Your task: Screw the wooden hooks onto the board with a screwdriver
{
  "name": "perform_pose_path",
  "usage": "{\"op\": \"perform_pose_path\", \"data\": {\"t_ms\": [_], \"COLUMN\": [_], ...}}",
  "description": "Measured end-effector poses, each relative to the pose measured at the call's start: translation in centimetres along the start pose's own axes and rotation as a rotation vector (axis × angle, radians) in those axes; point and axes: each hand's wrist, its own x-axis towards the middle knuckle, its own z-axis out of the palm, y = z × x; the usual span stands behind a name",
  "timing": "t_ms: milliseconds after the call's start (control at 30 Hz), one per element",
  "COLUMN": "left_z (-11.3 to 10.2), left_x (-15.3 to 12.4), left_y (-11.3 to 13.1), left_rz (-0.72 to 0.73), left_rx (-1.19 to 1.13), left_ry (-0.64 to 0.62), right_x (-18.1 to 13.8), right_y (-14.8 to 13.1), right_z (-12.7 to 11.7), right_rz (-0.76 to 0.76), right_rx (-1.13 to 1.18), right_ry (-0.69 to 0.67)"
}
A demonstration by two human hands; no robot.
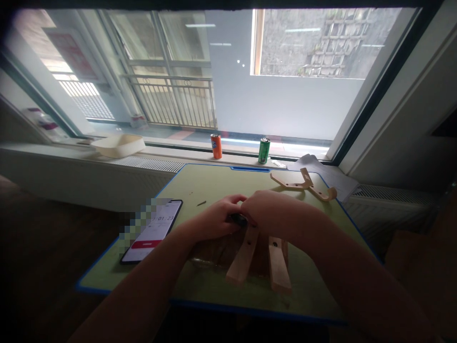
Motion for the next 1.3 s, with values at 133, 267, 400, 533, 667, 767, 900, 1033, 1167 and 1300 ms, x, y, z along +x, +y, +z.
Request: {"op": "perform_pose_path", "data": {"t_ms": [133,267,400,533,667,767,900,1033,1167,1300], "left_z": [0.1,0.1,0.1,0.0,0.1,0.2,0.2,0.0,-0.3,-0.5], "left_x": [-0.2,-0.2,-0.1,-0.1,-0.3,-0.3,0.0,0.2,0.0,-0.1], "left_y": [0.2,0.3,0.2,0.1,0.1,0.0,-0.2,0.3,1.4,2.2], "left_rz": [-0.035,-0.036,-0.029,-0.027,-0.033,-0.039,-0.030,-0.054,-0.172,-0.179], "left_rx": [-0.013,-0.012,0.015,0.048,0.056,0.069,-0.017,-0.332,-0.858,-1.134], "left_ry": [0.006,0.025,0.036,0.029,0.034,0.087,0.203,0.341,0.328,0.249], "right_x": [0.0,0.6,0.9,0.8,0.5,0.0,-0.9,-1.5,-1.4,-0.8], "right_y": [-0.5,-0.4,0.6,0.8,0.1,-0.1,0.4,0.9,0.2,-1.0], "right_z": [-0.4,-0.3,0.5,0.8,0.1,-0.5,-1.6,-2.2,-2.1,-1.6], "right_rz": [-0.073,-0.027,-0.066,-0.036,0.034,0.006,0.025,-0.031,-0.093,-0.135], "right_rx": [-0.077,-0.068,-0.060,-0.060,-0.081,-0.064,-0.044,0.053,0.180,0.184], "right_ry": [-0.116,-0.139,-0.096,-0.109,-0.154,-0.137,-0.102,0.098,0.294,0.336]}}
